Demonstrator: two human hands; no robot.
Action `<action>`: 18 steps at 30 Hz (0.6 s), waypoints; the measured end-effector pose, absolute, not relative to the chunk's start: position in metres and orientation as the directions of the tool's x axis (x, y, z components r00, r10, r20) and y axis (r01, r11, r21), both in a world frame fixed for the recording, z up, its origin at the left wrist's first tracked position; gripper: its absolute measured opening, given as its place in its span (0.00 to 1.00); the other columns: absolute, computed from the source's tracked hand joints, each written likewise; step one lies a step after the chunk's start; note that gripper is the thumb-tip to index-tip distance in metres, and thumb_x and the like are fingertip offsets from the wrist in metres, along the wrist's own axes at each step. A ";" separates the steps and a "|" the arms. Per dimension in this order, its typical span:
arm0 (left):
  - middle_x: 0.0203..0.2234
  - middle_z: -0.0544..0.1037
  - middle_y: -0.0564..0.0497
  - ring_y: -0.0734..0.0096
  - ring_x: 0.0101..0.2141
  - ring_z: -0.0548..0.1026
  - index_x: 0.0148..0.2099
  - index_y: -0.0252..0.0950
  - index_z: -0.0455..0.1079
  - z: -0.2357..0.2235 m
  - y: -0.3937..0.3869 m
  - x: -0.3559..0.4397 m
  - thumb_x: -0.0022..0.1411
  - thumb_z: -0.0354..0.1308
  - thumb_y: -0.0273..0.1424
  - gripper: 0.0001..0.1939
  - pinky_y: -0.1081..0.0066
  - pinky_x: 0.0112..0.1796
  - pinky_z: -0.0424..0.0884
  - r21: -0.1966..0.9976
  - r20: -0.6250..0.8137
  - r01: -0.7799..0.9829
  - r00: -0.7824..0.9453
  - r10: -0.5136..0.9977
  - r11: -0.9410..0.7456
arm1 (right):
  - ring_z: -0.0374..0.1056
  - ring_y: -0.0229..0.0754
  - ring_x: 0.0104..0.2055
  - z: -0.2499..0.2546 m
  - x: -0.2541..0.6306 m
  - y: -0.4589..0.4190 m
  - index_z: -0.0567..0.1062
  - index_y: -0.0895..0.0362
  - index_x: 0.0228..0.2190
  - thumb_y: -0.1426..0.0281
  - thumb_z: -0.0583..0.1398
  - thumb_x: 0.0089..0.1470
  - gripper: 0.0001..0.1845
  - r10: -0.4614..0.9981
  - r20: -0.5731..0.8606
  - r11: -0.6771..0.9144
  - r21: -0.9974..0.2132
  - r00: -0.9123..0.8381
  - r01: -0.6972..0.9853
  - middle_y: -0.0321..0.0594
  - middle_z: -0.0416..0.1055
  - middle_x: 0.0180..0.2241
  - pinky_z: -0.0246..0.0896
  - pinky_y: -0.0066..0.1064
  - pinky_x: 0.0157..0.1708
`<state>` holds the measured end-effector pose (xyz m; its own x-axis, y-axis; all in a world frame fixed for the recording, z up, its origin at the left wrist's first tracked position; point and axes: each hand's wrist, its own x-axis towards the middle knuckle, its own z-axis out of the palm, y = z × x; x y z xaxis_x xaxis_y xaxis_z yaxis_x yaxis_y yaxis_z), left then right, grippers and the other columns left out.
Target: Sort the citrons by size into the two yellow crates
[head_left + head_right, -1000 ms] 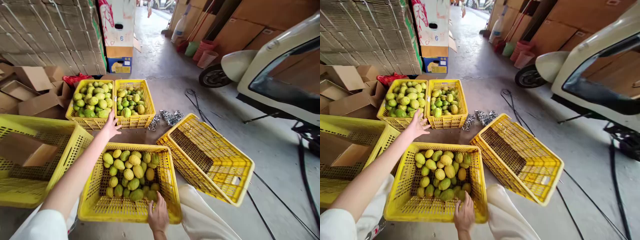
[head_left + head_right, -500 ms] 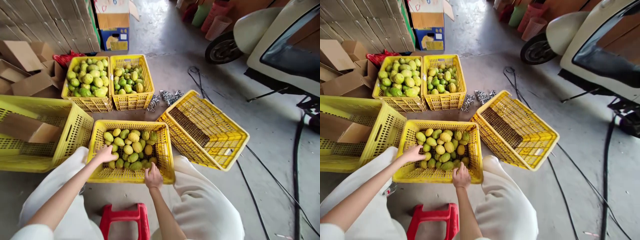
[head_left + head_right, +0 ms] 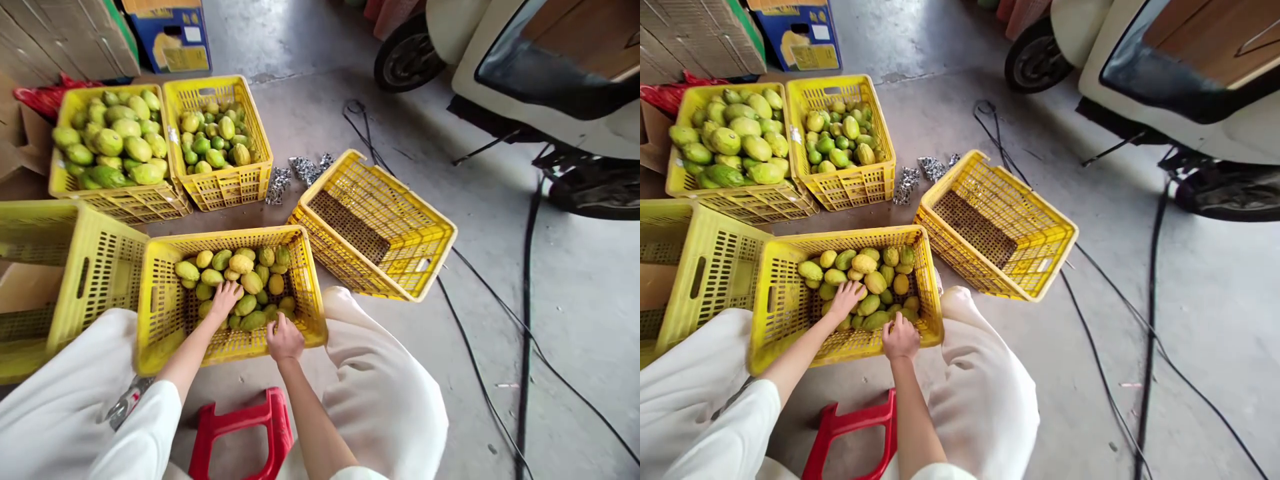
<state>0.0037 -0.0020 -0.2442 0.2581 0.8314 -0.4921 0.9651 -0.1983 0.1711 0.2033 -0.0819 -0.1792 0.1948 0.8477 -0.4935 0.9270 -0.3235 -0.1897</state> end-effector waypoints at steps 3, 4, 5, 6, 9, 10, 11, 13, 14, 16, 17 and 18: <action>0.65 0.75 0.29 0.38 0.64 0.74 0.66 0.38 0.77 -0.248 0.004 -0.005 0.65 0.57 0.16 0.31 0.39 0.65 0.65 0.151 -0.497 0.964 0.264 0.827 -0.217 | 0.80 0.47 0.46 -0.178 0.202 -0.081 0.82 0.55 0.46 0.68 0.59 0.68 0.12 0.849 -0.489 -0.322 -0.179 0.200 0.930 0.45 0.85 0.43 0.58 0.33 0.38; 0.65 0.75 0.29 0.38 0.64 0.74 0.66 0.38 0.77 -0.248 0.006 -0.007 0.62 0.59 0.15 0.32 0.40 0.64 0.67 0.153 -0.498 0.963 0.267 0.825 -0.220 | 0.80 0.47 0.46 -0.178 0.202 -0.080 0.82 0.55 0.45 0.68 0.59 0.68 0.12 0.851 -0.485 -0.320 -0.178 0.201 0.931 0.45 0.85 0.43 0.58 0.33 0.38; 0.65 0.75 0.30 0.38 0.64 0.74 0.66 0.38 0.77 -0.248 0.007 -0.010 0.60 0.61 0.14 0.33 0.41 0.64 0.68 0.158 -0.498 0.962 0.271 0.823 -0.221 | 0.80 0.47 0.46 -0.178 0.202 -0.081 0.82 0.55 0.44 0.68 0.59 0.68 0.11 0.854 -0.480 -0.319 -0.177 0.201 0.931 0.45 0.85 0.43 0.58 0.33 0.38; 0.66 0.74 0.31 0.38 0.64 0.74 0.65 0.39 0.77 -0.248 0.007 -0.011 0.59 0.62 0.14 0.34 0.42 0.64 0.68 0.169 -0.497 0.961 0.274 0.823 -0.218 | 0.80 0.47 0.45 -0.178 0.202 -0.081 0.82 0.55 0.43 0.68 0.59 0.68 0.11 0.857 -0.474 -0.317 -0.177 0.202 0.932 0.45 0.85 0.43 0.57 0.33 0.38; 0.68 0.73 0.34 0.39 0.65 0.72 0.64 0.40 0.77 -0.248 0.004 -0.013 0.58 0.62 0.13 0.34 0.40 0.65 0.66 0.224 -0.487 0.959 0.265 0.832 -0.174 | 0.80 0.46 0.45 -0.179 0.202 -0.081 0.82 0.55 0.42 0.68 0.60 0.67 0.10 0.868 -0.455 -0.309 -0.178 0.200 0.934 0.44 0.85 0.42 0.57 0.33 0.38; 0.69 0.73 0.35 0.38 0.66 0.72 0.64 0.40 0.77 -0.248 0.002 -0.012 0.58 0.62 0.14 0.34 0.38 0.66 0.66 0.252 -0.485 0.957 0.254 0.837 -0.145 | 0.80 0.46 0.45 -0.179 0.202 -0.082 0.82 0.55 0.41 0.68 0.60 0.67 0.10 0.868 -0.455 -0.309 -0.177 0.201 0.934 0.44 0.85 0.42 0.57 0.34 0.38; 0.69 0.74 0.35 0.36 0.66 0.71 0.63 0.40 0.78 -0.247 0.001 -0.011 0.57 0.62 0.14 0.33 0.37 0.66 0.65 0.283 -0.483 0.953 0.238 0.842 -0.107 | 0.80 0.46 0.45 -0.179 0.202 -0.082 0.82 0.55 0.41 0.68 0.60 0.68 0.10 0.866 -0.457 -0.310 -0.177 0.201 0.934 0.44 0.85 0.42 0.57 0.34 0.38; 0.68 0.74 0.33 0.33 0.66 0.71 0.61 0.37 0.77 -0.244 0.000 -0.010 0.56 0.63 0.16 0.30 0.35 0.66 0.65 0.356 -0.482 0.934 0.187 0.856 -0.003 | 0.80 0.46 0.45 -0.179 0.203 -0.083 0.82 0.55 0.41 0.68 0.59 0.68 0.10 0.863 -0.462 -0.314 -0.179 0.202 0.932 0.43 0.85 0.42 0.57 0.34 0.39; 0.68 0.74 0.32 0.32 0.66 0.70 0.60 0.36 0.77 -0.241 0.000 -0.010 0.56 0.63 0.17 0.29 0.34 0.66 0.64 0.395 -0.482 0.917 0.149 0.863 0.062 | 0.80 0.46 0.45 -0.179 0.203 -0.083 0.82 0.55 0.41 0.68 0.59 0.68 0.10 0.863 -0.462 -0.315 -0.181 0.202 0.932 0.43 0.85 0.42 0.58 0.34 0.39; 0.66 0.75 0.30 0.31 0.67 0.70 0.58 0.34 0.75 -0.233 0.001 -0.010 0.57 0.65 0.20 0.26 0.34 0.66 0.64 0.473 -0.487 0.856 0.054 0.872 0.211 | 0.80 0.46 0.46 -0.180 0.204 -0.083 0.82 0.55 0.40 0.68 0.59 0.68 0.10 0.866 -0.459 -0.312 -0.189 0.197 0.931 0.43 0.85 0.43 0.58 0.33 0.40; 0.65 0.75 0.30 0.32 0.66 0.70 0.57 0.34 0.74 -0.228 0.000 -0.011 0.57 0.66 0.23 0.24 0.35 0.66 0.64 0.509 -0.495 0.810 -0.002 0.869 0.292 | 0.80 0.46 0.46 -0.181 0.204 -0.084 0.82 0.55 0.40 0.68 0.59 0.68 0.10 0.868 -0.458 -0.309 -0.194 0.193 0.931 0.43 0.85 0.43 0.58 0.33 0.41; 0.62 0.77 0.30 0.33 0.65 0.71 0.56 0.35 0.73 -0.222 -0.002 -0.012 0.57 0.67 0.26 0.24 0.36 0.65 0.66 0.543 -0.508 0.751 -0.062 0.859 0.375 | 0.80 0.46 0.46 -0.182 0.205 -0.084 0.82 0.55 0.40 0.67 0.59 0.68 0.11 0.868 -0.458 -0.307 -0.198 0.189 0.931 0.43 0.85 0.43 0.59 0.33 0.41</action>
<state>-0.0118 -0.0021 -0.2216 -0.0620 0.8589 -0.5084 0.7514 0.3755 0.5426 0.2046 -0.0838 -0.1820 0.1891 0.8684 -0.4584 0.9308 -0.3073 -0.1982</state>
